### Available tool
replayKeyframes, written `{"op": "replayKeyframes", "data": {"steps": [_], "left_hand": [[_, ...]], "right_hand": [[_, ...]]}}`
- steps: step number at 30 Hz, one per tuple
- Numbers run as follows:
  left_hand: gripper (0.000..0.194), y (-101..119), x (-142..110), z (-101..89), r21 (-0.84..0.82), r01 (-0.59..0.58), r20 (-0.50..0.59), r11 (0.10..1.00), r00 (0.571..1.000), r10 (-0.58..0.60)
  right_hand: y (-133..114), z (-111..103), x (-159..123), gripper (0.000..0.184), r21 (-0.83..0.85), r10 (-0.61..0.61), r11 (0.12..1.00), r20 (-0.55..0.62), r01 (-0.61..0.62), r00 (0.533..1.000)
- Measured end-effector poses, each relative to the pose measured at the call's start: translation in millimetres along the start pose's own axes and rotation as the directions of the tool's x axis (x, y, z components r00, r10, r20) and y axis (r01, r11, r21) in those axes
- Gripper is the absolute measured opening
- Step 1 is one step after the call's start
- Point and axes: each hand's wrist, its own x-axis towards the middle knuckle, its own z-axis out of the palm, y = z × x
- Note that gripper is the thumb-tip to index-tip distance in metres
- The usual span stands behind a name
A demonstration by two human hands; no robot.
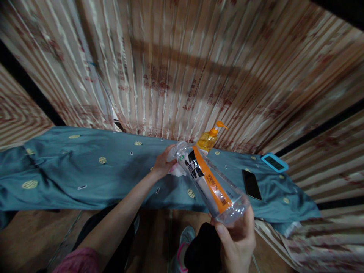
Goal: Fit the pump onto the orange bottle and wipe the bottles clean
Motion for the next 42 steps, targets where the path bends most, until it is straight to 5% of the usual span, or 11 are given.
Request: {"op": "replayKeyframes", "data": {"steps": [42], "left_hand": [[0.057, 1.5, -0.3, -1.3, 0.006, 0.003, 0.009, 1.000, 1.000, -0.004]], "right_hand": [[-2.8, 0.8, -0.7, 0.081, -0.045, -0.002, 0.999, 0.003, 0.002, 1.000]]}}
